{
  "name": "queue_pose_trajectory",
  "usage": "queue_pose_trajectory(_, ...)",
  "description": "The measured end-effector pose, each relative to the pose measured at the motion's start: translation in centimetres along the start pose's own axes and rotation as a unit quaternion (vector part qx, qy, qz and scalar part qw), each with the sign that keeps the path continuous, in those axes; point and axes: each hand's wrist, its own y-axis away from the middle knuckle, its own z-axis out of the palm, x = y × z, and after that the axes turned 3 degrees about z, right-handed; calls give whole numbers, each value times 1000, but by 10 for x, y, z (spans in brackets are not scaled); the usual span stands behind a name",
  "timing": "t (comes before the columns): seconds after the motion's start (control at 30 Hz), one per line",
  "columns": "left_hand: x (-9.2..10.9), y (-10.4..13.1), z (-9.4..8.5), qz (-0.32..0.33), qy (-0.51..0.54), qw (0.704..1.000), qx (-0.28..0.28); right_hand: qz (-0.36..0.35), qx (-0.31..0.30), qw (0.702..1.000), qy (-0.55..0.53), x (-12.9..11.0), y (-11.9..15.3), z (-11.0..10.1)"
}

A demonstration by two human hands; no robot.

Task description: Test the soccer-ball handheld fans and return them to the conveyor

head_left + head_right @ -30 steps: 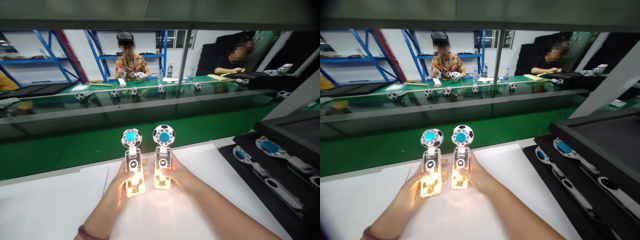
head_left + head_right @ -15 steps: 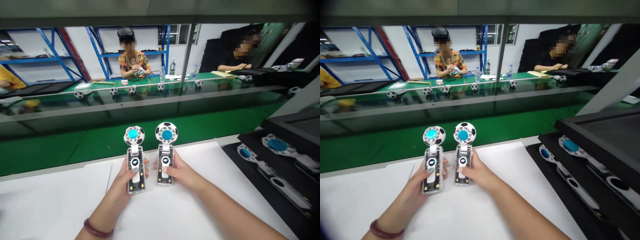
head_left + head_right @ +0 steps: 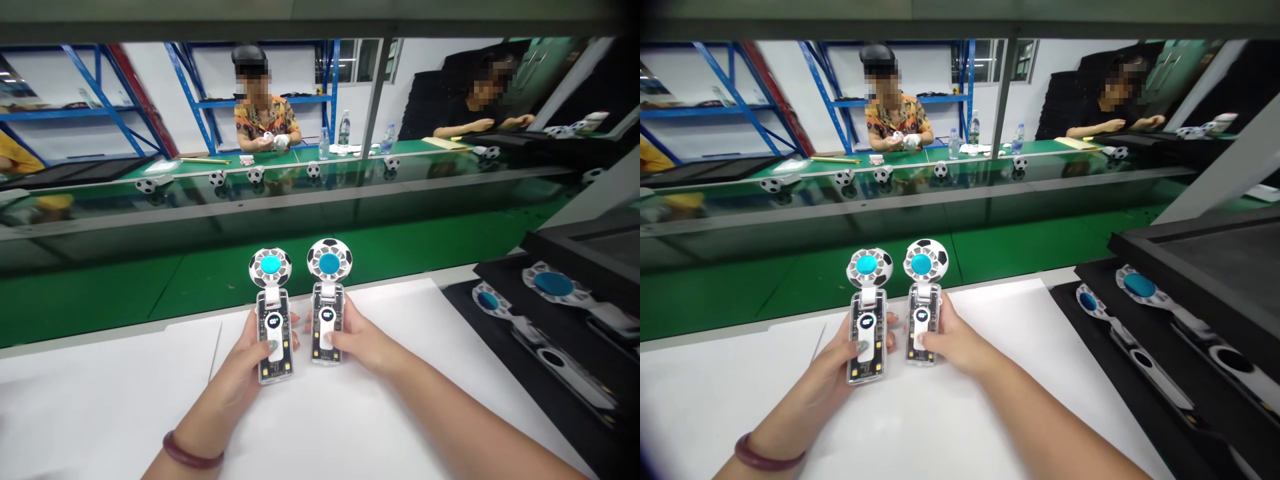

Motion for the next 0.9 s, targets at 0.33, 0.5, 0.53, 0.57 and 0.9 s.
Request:
queue_pose_trajectory(0.33,1,-1,2,0,0,1000,-6,2,6,1000,-7,1,-1,0)
queue_pose_trajectory(0.5,3,0,5,3,-1,1000,-11,-13,13,1000,-5,2,-2,0)
queue_pose_trajectory(0.53,3,0,5,3,0,1000,-11,-14,12,1000,-7,2,-2,0)
queue_pose_trajectory(0.57,4,0,6,3,2,1000,-11,-13,10,1000,-10,2,-2,0)
queue_pose_trajectory(0.9,5,1,6,12,2,1000,-9,-18,8,1000,-16,1,-2,1)
